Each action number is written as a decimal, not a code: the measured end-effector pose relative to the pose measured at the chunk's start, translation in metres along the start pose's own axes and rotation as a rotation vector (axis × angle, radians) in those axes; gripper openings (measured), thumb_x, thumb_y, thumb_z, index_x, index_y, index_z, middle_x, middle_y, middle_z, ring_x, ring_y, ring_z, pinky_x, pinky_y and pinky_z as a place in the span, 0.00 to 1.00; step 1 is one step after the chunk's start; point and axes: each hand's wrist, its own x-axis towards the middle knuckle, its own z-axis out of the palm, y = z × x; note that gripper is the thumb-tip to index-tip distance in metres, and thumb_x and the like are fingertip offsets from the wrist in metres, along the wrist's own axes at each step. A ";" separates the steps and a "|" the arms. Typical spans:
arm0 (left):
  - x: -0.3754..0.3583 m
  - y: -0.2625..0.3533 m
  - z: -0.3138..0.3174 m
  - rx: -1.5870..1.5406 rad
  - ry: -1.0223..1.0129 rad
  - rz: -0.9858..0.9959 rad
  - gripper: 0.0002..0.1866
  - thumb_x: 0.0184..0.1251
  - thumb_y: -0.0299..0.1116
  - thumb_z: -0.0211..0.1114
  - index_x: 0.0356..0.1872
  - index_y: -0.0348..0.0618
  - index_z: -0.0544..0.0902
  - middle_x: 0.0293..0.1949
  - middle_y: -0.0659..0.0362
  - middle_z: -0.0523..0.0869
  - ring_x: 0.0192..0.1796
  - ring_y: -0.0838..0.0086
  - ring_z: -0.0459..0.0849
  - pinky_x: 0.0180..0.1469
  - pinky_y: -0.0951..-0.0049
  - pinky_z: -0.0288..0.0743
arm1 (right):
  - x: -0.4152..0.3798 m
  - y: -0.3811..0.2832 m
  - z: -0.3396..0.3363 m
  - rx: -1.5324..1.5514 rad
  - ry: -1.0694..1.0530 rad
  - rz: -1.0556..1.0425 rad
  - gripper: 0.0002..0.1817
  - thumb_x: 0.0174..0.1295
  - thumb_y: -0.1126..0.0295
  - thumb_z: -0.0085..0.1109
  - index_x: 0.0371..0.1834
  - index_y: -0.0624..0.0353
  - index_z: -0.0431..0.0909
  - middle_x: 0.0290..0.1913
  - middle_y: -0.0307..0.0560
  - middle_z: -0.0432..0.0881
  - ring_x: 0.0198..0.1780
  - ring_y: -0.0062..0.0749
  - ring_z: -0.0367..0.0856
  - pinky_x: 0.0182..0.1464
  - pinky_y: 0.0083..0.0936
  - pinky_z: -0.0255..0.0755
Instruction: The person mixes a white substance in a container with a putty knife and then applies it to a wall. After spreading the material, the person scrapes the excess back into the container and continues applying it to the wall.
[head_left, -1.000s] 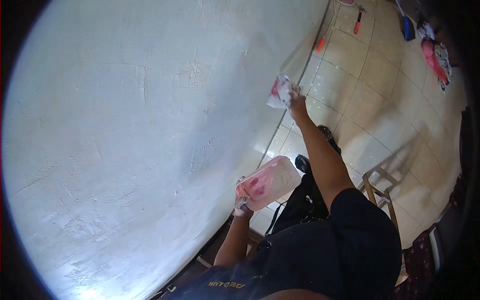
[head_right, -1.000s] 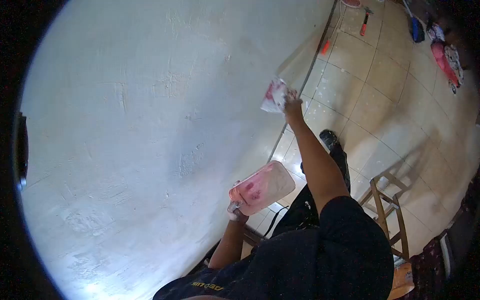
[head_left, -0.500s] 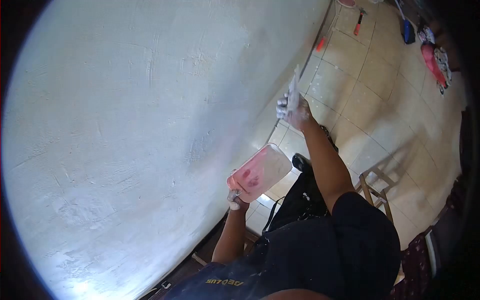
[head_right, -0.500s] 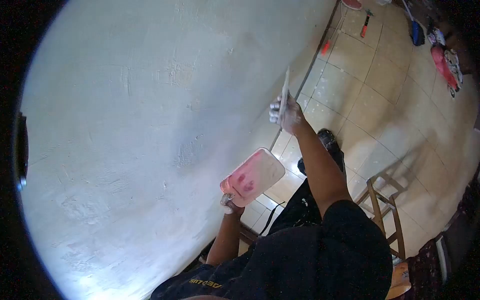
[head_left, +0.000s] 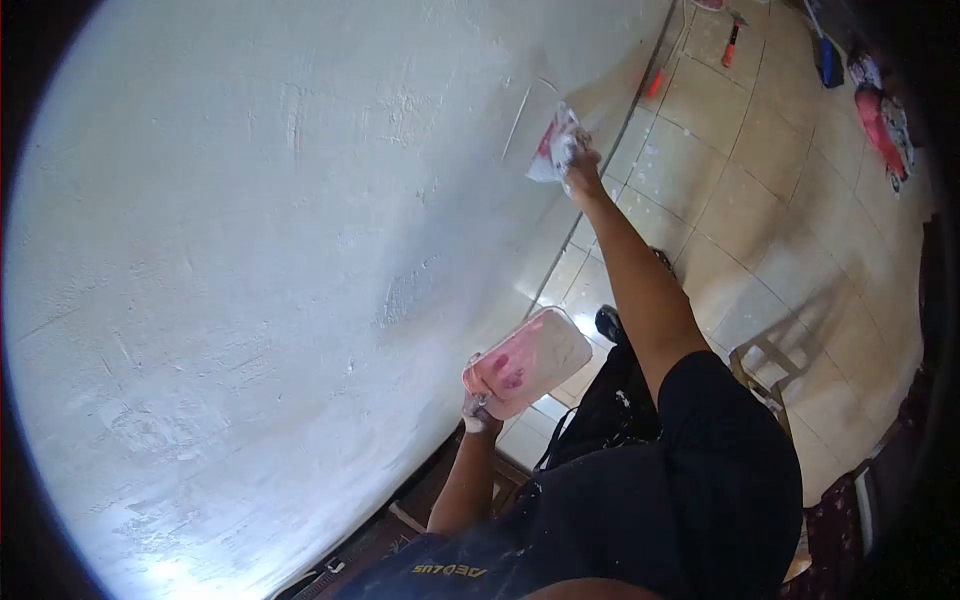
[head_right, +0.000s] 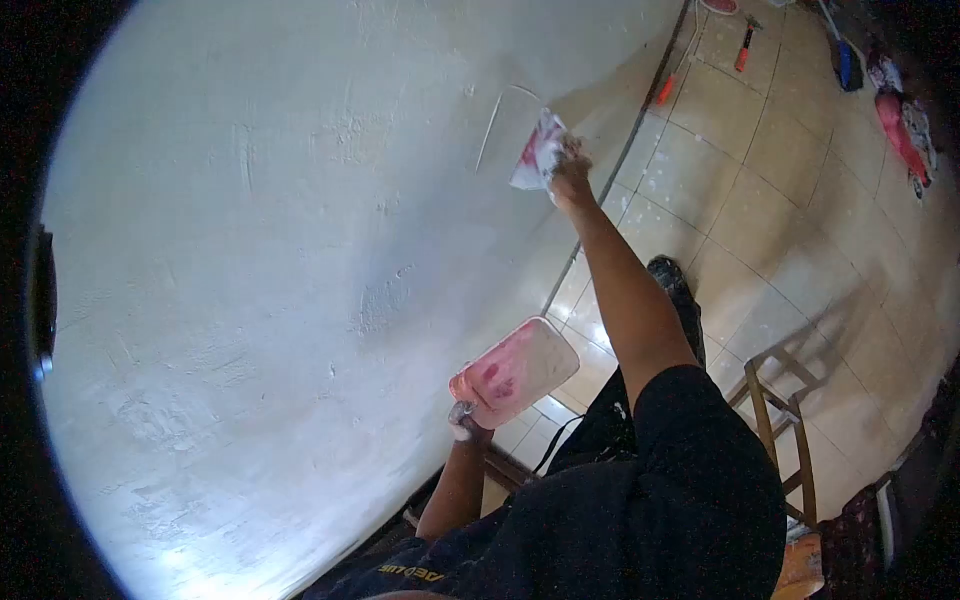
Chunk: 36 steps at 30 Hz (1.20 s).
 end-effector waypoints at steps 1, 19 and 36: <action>0.006 -0.003 -0.004 -0.003 -0.002 0.003 0.41 0.43 0.41 0.64 0.64 0.44 0.65 0.60 0.53 0.72 0.66 0.57 0.67 0.70 0.55 0.60 | 0.018 0.044 0.004 0.479 0.130 -0.059 0.21 0.63 0.68 0.57 0.58 0.63 0.70 0.46 0.40 0.76 0.47 0.26 0.77 0.53 0.25 0.73; 0.002 0.002 0.002 -0.158 -0.010 -0.089 0.44 0.45 0.47 0.69 0.65 0.48 0.61 0.60 0.49 0.72 0.62 0.52 0.73 0.64 0.48 0.69 | -0.051 -0.107 0.004 0.649 0.166 0.080 0.23 0.66 0.70 0.52 0.65 0.59 0.66 0.54 0.48 0.76 0.57 0.32 0.74 0.60 0.30 0.70; 0.012 0.009 0.006 0.644 -0.126 0.118 0.39 0.51 0.51 0.69 0.60 0.44 0.64 0.56 0.52 0.75 0.60 0.60 0.75 0.63 0.56 0.71 | -0.120 -0.084 -0.059 0.669 0.068 0.686 0.20 0.68 0.41 0.43 0.46 0.42 0.70 0.25 0.33 0.67 0.24 0.27 0.67 0.26 0.25 0.60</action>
